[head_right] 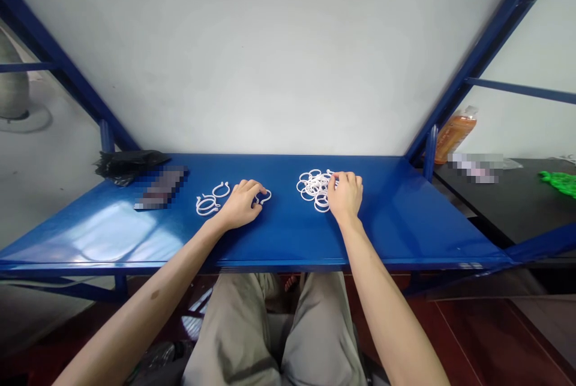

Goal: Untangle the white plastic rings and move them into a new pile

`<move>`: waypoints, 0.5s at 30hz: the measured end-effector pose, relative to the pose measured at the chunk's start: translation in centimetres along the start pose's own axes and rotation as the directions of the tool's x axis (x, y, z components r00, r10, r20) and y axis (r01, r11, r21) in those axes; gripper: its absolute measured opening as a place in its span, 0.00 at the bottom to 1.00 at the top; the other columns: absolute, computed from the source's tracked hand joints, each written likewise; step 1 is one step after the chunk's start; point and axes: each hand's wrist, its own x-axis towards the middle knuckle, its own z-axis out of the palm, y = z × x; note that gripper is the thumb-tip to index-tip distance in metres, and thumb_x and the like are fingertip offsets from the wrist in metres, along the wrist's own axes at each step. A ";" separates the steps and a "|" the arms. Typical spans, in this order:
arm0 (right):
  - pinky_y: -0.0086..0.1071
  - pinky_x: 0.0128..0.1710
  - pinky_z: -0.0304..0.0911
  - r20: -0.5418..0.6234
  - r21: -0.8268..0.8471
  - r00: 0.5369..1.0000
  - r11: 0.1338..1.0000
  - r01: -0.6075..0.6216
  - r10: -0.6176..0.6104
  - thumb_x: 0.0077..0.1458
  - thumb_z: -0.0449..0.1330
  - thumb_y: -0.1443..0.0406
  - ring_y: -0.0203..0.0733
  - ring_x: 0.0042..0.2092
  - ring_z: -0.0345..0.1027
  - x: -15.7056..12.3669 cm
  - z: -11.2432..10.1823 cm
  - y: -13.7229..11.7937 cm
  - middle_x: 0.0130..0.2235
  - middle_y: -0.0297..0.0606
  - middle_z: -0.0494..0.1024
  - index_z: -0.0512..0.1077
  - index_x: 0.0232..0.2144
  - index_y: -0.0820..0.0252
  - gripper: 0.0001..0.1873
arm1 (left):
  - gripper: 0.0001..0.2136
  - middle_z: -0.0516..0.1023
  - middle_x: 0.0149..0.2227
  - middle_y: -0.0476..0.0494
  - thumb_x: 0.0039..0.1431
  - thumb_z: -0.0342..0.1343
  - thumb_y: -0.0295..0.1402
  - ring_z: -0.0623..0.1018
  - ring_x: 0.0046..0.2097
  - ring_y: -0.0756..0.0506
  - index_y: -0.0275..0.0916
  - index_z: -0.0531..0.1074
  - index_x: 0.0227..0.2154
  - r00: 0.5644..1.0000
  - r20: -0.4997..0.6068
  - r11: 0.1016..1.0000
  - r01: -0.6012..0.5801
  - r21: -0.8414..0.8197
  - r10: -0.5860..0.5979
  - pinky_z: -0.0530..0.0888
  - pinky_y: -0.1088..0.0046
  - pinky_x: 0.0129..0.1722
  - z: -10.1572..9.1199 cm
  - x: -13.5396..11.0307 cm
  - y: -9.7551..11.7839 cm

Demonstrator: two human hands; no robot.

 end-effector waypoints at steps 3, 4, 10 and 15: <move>0.46 0.49 0.63 0.006 0.092 0.982 0.978 0.187 -0.188 0.65 0.52 0.63 0.55 0.48 0.65 -0.7 -0.3 -1.7 0.43 0.48 0.78 0.77 0.41 0.60 0.14 | 0.08 0.75 0.45 0.40 0.58 0.51 0.24 0.70 0.48 0.39 0.41 0.72 0.36 1.000 -0.011 1.000 -0.003 0.011 0.003 0.69 0.57 0.50 0.3 0.0 -0.1; 0.46 0.50 0.64 0.016 0.135 0.960 0.952 0.276 -0.281 0.66 0.52 0.63 0.54 0.48 0.66 -1.0 -0.3 -2.4 0.44 0.47 0.78 0.77 0.42 0.59 0.13 | 0.07 0.75 0.45 0.40 0.59 0.51 0.25 0.70 0.48 0.39 0.41 0.72 0.35 1.000 -0.019 1.000 -0.018 -0.002 0.018 0.69 0.58 0.51 0.4 0.0 0.0; 0.46 0.53 0.69 0.085 0.351 0.713 0.690 0.633 -0.696 0.66 0.54 0.67 0.51 0.52 0.71 -3.3 0.2 -6.0 0.50 0.46 0.78 0.73 0.50 0.59 0.13 | 0.04 0.77 0.37 0.46 0.64 0.50 0.30 0.74 0.43 0.44 0.42 0.69 0.38 0.998 0.006 0.918 -0.060 -0.392 0.068 0.72 0.65 0.46 0.3 0.2 1.6; 0.43 0.50 0.72 0.071 0.432 0.766 0.712 0.554 -0.639 0.68 0.52 0.67 0.48 0.50 0.75 -4.0 0.7 -6.1 0.48 0.44 0.80 0.71 0.50 0.57 0.12 | 0.08 0.75 0.33 0.49 0.68 0.50 0.39 0.76 0.36 0.49 0.40 0.67 0.39 0.997 0.074 0.676 0.054 -0.735 0.000 0.74 0.71 0.40 0.3 0.3 2.4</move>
